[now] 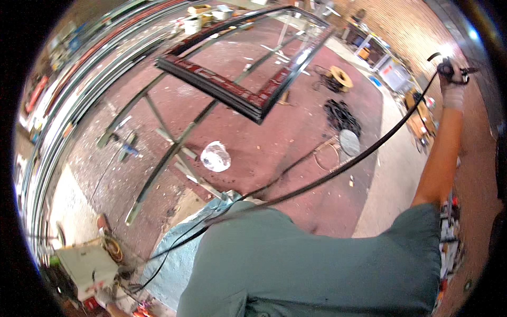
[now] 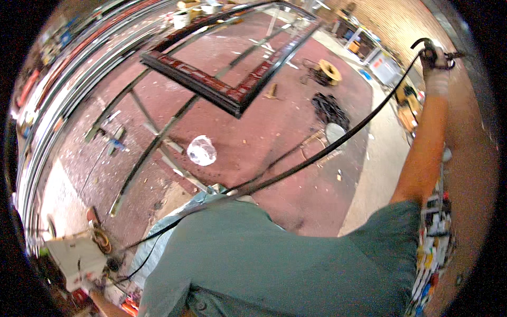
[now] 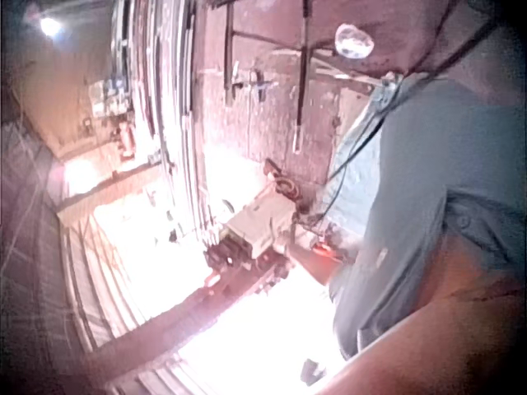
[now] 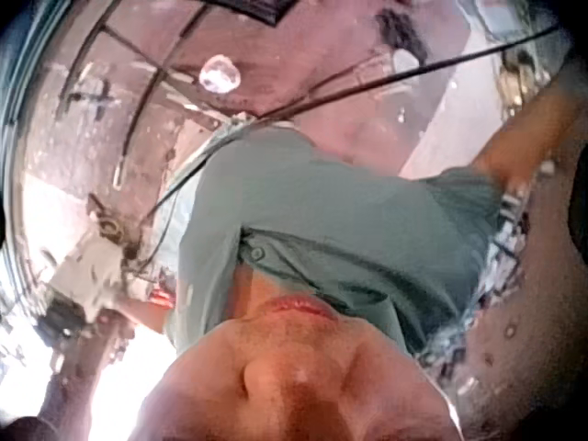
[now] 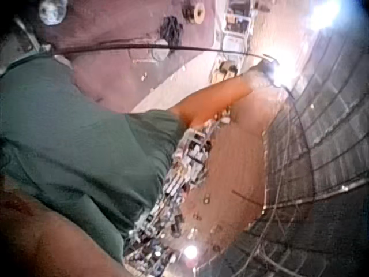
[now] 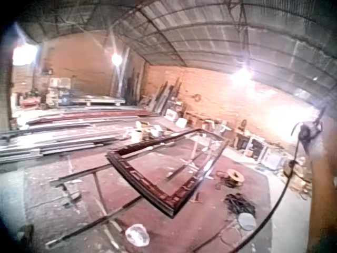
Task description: The person installs a black rubber seal into a red window frame. They press the seal into the frame channel by hand, then use scissors to cut the seal to length and tuck the ends into the frame corners.
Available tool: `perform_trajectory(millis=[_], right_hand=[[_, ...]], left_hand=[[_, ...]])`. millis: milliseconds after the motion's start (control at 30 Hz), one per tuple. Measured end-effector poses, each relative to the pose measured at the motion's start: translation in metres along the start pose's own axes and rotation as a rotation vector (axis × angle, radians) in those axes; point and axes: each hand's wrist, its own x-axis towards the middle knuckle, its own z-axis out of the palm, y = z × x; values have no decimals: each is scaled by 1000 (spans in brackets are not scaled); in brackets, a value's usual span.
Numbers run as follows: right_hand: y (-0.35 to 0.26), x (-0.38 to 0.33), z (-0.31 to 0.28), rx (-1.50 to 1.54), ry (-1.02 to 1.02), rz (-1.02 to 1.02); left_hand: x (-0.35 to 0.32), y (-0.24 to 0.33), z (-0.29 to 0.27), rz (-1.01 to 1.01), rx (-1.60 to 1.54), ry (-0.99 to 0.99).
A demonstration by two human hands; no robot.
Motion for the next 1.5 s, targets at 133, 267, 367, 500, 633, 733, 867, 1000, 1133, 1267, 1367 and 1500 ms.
perform_trajectory(millis=[133,267,367,500,633,733,867,1000,1133,1267,1367,1500], right_hand=[[19,-105,74,-2,-293,59],[34,-243,161,-4,-580,87],[28,-322,203,95,-695,124],[18,-379,249,159,-734,188],[10,-411,293,273,-767,291],[14,-413,316,287,-808,280],[49,-389,340,414,-934,345],[128,-375,324,-137,-1087,365],[196,-438,249,-237,-1376,705],[223,-491,187,34,-1399,653],[215,-501,181,328,-1081,990],[241,-487,148,399,-1035,1109]], left_hand=[[-1,-72,112,281,996,96],[-40,-115,207,106,1159,-95],[-91,-105,323,33,1307,-335],[-175,-58,462,292,989,-816],[-277,-1,574,575,307,-1335],[-316,-2,630,673,196,-1375],[-327,11,625,284,58,-1461],[-351,70,603,311,-11,-1417],[-369,105,611,71,-97,-1368],[-376,91,629,148,-87,-1319],[-387,74,641,146,-53,-1247],[-401,82,646,106,43,-1202]])
